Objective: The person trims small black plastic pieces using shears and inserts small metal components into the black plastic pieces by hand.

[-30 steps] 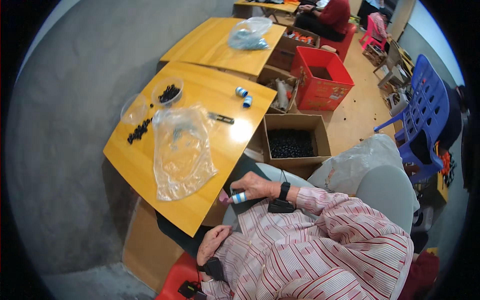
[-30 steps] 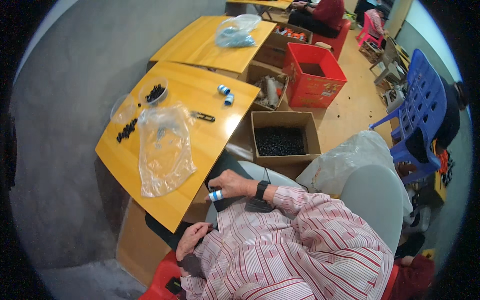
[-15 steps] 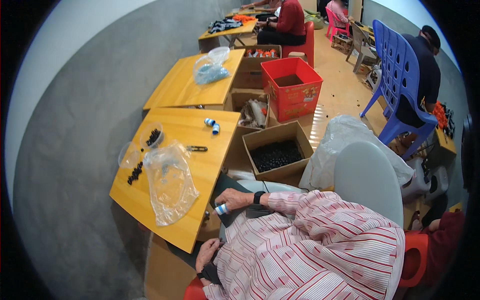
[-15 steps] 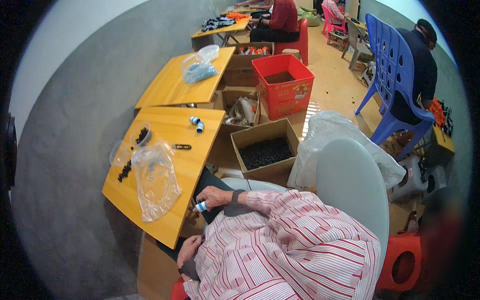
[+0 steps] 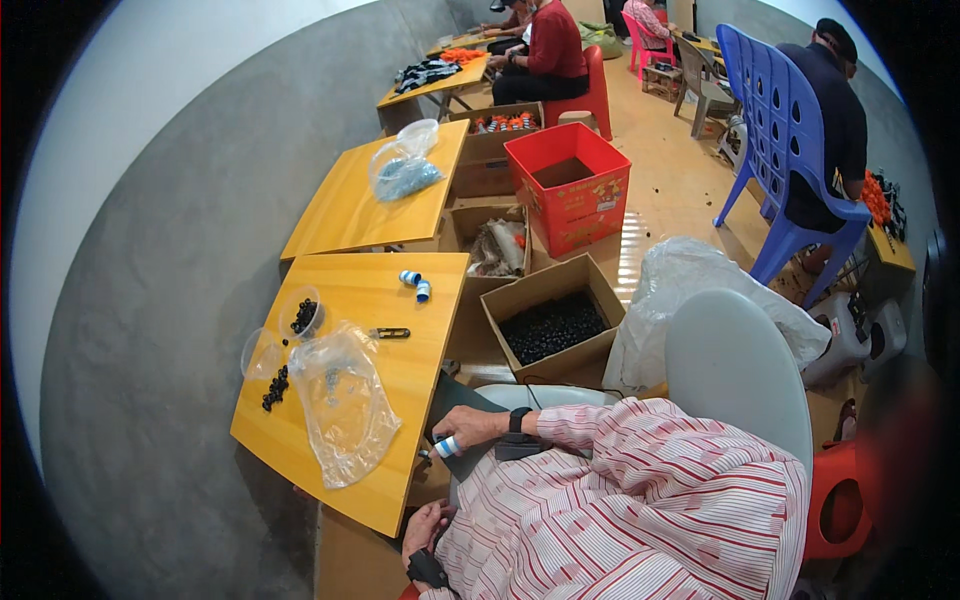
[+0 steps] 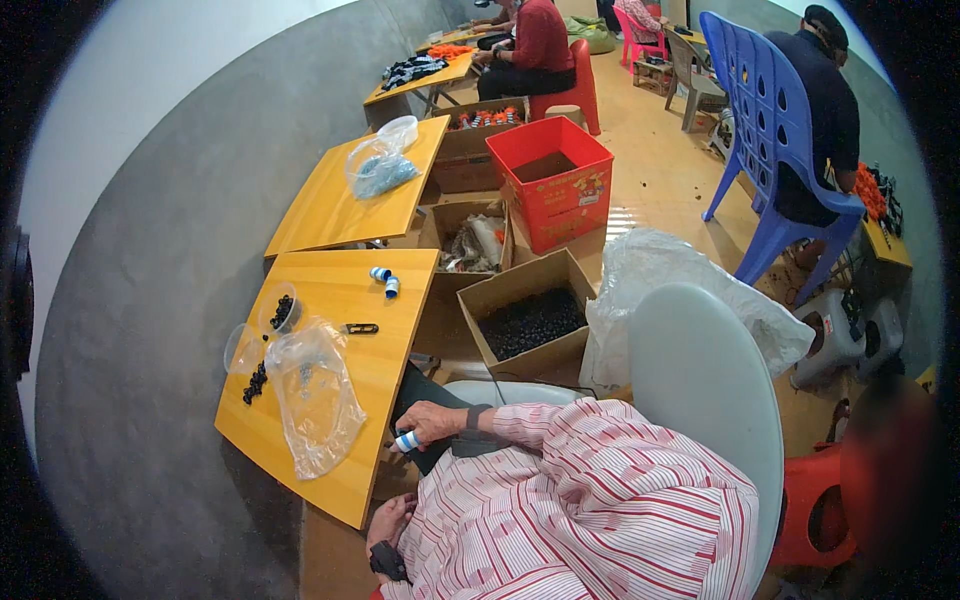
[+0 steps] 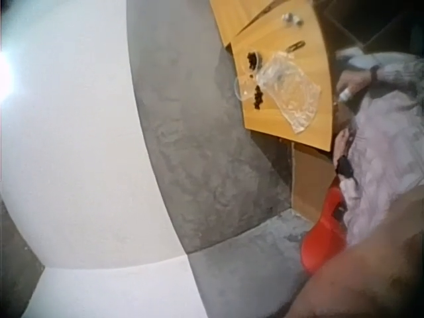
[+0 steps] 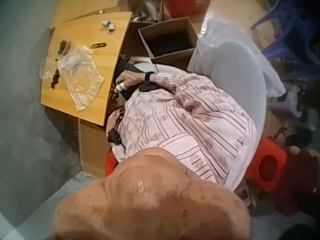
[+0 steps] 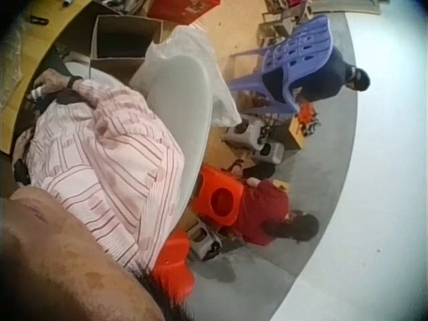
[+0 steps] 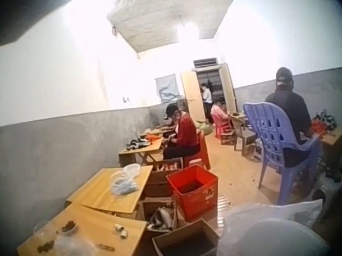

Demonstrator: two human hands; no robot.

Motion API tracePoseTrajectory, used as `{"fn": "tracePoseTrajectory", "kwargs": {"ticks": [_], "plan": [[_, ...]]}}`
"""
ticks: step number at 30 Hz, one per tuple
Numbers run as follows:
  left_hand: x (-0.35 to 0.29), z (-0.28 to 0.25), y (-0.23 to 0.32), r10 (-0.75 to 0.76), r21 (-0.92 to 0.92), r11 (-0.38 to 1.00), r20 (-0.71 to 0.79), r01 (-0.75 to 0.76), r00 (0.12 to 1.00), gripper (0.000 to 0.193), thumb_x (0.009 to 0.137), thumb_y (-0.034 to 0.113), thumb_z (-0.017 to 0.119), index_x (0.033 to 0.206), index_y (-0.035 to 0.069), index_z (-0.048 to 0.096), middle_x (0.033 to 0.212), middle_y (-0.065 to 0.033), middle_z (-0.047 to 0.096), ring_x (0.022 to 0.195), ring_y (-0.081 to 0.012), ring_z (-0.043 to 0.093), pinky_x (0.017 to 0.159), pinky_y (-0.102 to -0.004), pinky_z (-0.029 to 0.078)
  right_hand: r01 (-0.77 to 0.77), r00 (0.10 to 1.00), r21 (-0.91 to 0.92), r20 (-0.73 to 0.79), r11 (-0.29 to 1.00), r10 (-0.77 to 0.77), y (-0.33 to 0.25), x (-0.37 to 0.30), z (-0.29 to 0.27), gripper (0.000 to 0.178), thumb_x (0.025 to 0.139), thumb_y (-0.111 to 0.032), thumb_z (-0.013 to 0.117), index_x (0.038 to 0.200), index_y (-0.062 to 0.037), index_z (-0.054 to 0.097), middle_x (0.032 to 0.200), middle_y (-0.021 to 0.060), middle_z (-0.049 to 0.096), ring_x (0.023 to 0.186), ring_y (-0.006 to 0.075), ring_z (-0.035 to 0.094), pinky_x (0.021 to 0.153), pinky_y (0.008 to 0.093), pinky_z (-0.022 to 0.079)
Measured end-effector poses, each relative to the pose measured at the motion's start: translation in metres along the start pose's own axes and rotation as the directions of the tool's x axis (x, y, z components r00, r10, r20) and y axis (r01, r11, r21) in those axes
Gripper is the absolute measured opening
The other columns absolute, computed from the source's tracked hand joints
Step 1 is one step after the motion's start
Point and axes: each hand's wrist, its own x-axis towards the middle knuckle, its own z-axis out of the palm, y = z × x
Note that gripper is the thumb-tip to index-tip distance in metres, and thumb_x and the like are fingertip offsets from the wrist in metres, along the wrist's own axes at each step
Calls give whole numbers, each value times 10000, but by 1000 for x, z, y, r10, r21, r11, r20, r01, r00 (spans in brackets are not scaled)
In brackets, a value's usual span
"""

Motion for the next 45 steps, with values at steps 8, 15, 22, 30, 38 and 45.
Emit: {"fn": "tracePoseTrajectory", "kwargs": {"ticks": [8,15,22,30,38,45], "plan": [[-8,-3,-2,98,-75,993,54,-94,994,439,955,254,507,1251,-67,456,1098,-134,625,930,-115,570,782,-186,431,-18,1000,62,2,998,18,-10,-4,-3,449,856,-436,609,676,-25,586,562,44,607,540,145,599,507,283,427],[-10,-5,-3,79,-123,990,63,-70,995,407,947,204,517,1243,-65,441,1103,-135,605,936,-147,559,825,-230,437,5,1000,35,4,999,-5,-4,0,3,483,803,-495,640,700,-24,611,566,66,610,557,149,631,512,289,459],[-13,2,5,63,-94,994,37,-59,997,396,958,185,482,1267,-56,427,1131,-143,598,922,-123,547,797,-206,428,-42,999,49,14,998,41,-2,1,0,485,795,-493,656,697,-22,598,562,51,604,555,143,623,516,292,449],[-18,5,4,130,-93,988,46,-126,990,390,963,180,465,1262,-69,433,1123,-144,595,912,-124,545,775,-200,427,17,1000,47,-13,999,-16,-4,-1,4,470,800,-482,654,684,-31,588,561,58,610,555,155,635,508,293,453],[-22,8,-1,231,304,924,40,-232,972,396,930,302,534,1128,-38,581,976,-75,640,806,-118,545,756,-249,452,179,978,-239,-60,954,-199,-7,0,-1,431,788,-460,665,716,-42,589,598,169,527,538,296,549,501,377,413],[-64,54,79,481,295,826,74,-480,873,261,904,192,542,1045,-19,602,915,-50,639,859,-127,583,771,-261,459,431,854,-508,-37,746,-519,-101,24,-27,364,678,-362,785,696,-69,569,544,66,504,503,228,546,465,328,419]]}}
